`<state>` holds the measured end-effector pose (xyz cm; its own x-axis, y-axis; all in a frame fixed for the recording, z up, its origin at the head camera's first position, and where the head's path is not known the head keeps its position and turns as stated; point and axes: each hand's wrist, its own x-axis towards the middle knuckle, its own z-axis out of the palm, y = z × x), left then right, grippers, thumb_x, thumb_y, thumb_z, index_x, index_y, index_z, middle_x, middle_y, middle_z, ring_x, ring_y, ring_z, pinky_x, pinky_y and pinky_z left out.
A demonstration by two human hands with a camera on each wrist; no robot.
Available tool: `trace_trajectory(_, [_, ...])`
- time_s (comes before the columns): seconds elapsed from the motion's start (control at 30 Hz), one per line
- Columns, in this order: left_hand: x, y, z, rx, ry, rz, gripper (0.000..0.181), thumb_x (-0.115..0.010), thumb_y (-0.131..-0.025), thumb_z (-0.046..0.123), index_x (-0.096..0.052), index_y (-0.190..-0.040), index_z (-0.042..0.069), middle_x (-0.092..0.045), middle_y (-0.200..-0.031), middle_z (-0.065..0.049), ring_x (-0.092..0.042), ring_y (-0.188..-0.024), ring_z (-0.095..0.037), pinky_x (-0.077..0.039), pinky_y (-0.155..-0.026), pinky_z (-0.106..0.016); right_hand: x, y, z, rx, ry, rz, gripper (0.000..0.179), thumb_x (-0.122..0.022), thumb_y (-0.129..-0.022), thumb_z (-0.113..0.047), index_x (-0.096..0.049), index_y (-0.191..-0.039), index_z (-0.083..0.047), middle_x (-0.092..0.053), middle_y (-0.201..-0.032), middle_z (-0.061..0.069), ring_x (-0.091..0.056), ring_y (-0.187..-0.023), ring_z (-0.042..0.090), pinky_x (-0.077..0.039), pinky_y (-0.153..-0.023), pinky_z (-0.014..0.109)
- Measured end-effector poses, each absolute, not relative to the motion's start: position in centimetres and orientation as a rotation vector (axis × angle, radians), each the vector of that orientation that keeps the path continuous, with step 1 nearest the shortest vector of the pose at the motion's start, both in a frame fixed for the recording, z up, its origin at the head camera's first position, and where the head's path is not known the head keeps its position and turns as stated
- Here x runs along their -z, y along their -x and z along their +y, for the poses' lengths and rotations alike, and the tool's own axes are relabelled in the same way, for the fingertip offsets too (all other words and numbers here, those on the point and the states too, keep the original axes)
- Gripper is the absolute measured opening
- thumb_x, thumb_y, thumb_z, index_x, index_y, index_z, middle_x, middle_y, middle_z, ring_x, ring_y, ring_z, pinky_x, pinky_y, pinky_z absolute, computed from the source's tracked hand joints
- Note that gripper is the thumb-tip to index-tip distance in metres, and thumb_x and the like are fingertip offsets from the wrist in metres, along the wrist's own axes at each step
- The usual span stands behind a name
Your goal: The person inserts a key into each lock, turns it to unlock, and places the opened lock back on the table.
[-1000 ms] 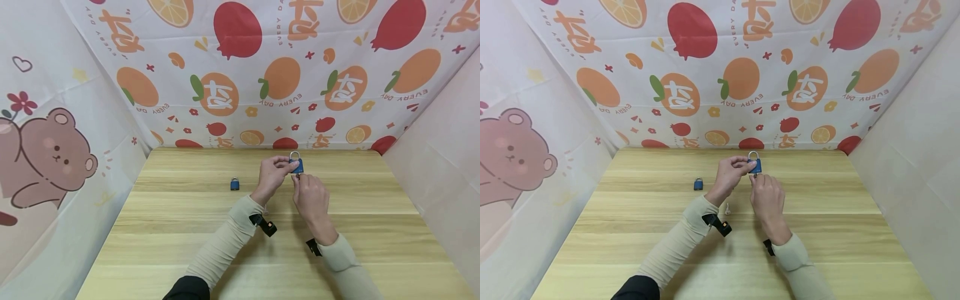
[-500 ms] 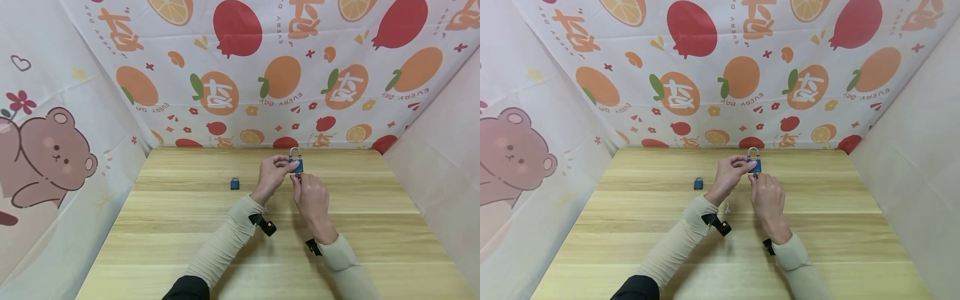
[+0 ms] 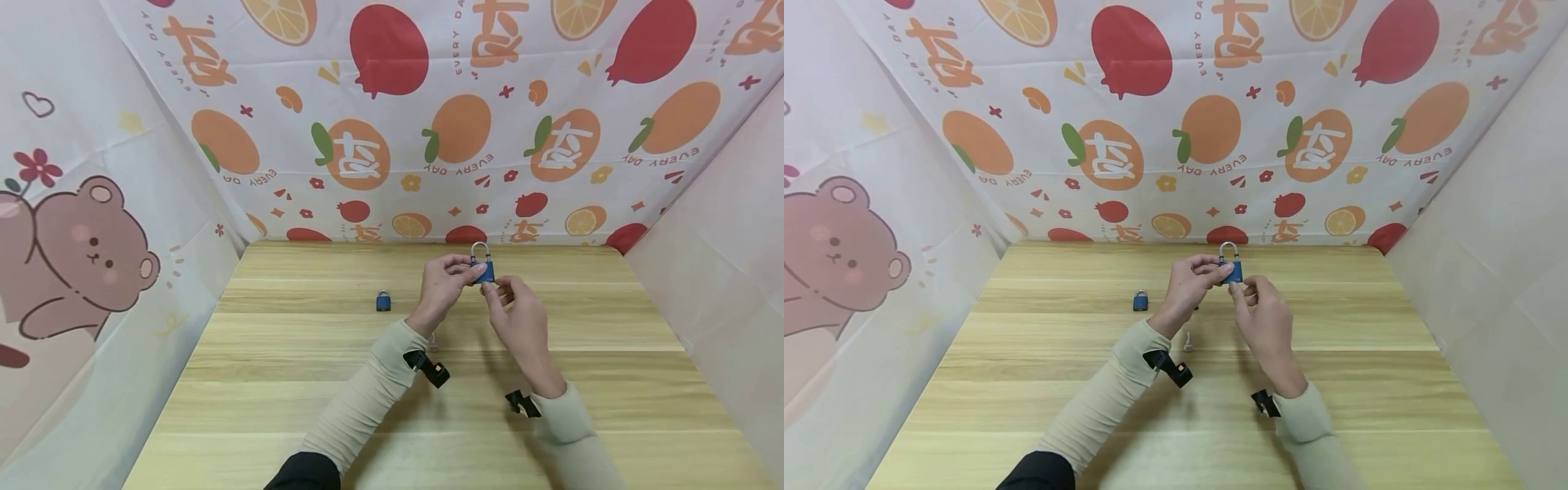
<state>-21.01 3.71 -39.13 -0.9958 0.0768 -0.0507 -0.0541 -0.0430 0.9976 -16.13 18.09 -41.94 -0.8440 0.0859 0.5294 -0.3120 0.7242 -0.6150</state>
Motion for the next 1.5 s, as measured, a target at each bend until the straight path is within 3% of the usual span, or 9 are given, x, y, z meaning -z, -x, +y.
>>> trace_trajectory(0.13, [39.2,21.0,3.6,-2.203,-0.032,2.107,0.022,-0.079,-0.089,0.021,-0.073,-0.105,0.006,-0.079,-0.097,-0.013,-0.072,-0.079,-0.01,-0.054,-0.07,-0.023,41.2,16.5,18.9,-1.293,-0.149,-2.423,0.033,-0.064,-0.101,-0.029,-0.067,-0.119,-0.001,-0.073,-0.099,0.015,-0.067,-0.082,0.019,-0.051,-0.063,0.018])
trace_trajectory(0.33, [39.2,21.0,3.5,-2.2,-0.078,2.1,0.022,-0.078,-0.09,0.019,-0.072,-0.106,0.005,-0.079,-0.098,-0.016,-0.072,-0.079,-0.009,-0.053,-0.07,-0.022,40.7,17.2,19.8,-1.616,-0.175,-2.431,0.039,-0.06,-0.103,-0.028,-0.061,-0.132,-0.001,-0.069,-0.111,0.021,-0.065,-0.08,0.001,-0.056,-0.062,0.021])
trace_trajectory(0.77, [39.6,20.8,3.4,-2.175,-0.135,2.091,0.023,-0.075,-0.093,0.017,-0.073,-0.11,0.002,-0.078,-0.102,-0.018,-0.073,-0.083,-0.011,-0.055,-0.074,-0.023,41.1,17.6,20.2,-1.771,-0.142,-2.44,0.038,-0.064,-0.101,-0.026,-0.064,-0.129,-0.002,-0.07,-0.106,0.023,-0.069,-0.077,0.006,-0.06,-0.065,0.03])
trace_trajectory(1.13, [39.6,20.7,3.3,-2.124,-0.164,2.133,0.027,-0.073,-0.094,0.019,-0.073,-0.115,0.003,-0.079,-0.104,-0.016,-0.075,-0.088,-0.016,-0.054,-0.079,-0.025,41.1,17.6,20.2,-1.786,-0.122,-2.401,0.036,-0.067,-0.099,-0.027,-0.067,-0.123,0.0,-0.072,-0.095,0.006,-0.07,-0.074,0.006,-0.061,-0.064,0.032])
trace_trajectory(1.27, [39.6,20.7,3.3,-2.103,-0.175,2.163,0.026,-0.073,-0.095,0.021,-0.073,-0.115,0.005,-0.079,-0.106,-0.016,-0.075,-0.089,-0.018,-0.055,-0.084,-0.032,40.9,17.5,20.0,-1.809,-0.101,-2.392,0.038,-0.068,-0.099,-0.029,-0.066,-0.121,0.002,-0.071,-0.092,-0.001,-0.07,-0.074,0.006,-0.06,-0.063,0.028])
trace_trajectory(1.37, [39.6,20.6,3.2,-2.079,-0.179,2.187,0.025,-0.072,-0.096,0.022,-0.073,-0.115,0.006,-0.079,-0.106,-0.015,-0.075,-0.09,-0.019,-0.056,-0.088,-0.038,40.8,17.4,19.9,-1.813,-0.078,-2.4,0.039,-0.067,-0.099,-0.029,-0.066,-0.122,0.004,-0.071,-0.092,-0.002,-0.069,-0.074,0.005,-0.059,-0.063,0.026])
trace_trajectory(1.5, [39.5,20.4,3.2,-2.057,-0.199,2.197,0.026,-0.071,-0.097,0.022,-0.073,-0.117,0.005,-0.079,-0.106,-0.015,-0.074,-0.09,-0.019,-0.054,-0.084,-0.032,40.7,17.3,19.9,-1.813,-0.062,-2.424,0.039,-0.065,-0.1,-0.028,-0.065,-0.122,0.005,-0.07,-0.095,0.003,-0.067,-0.074,0.002,-0.06,-0.065,0.027])
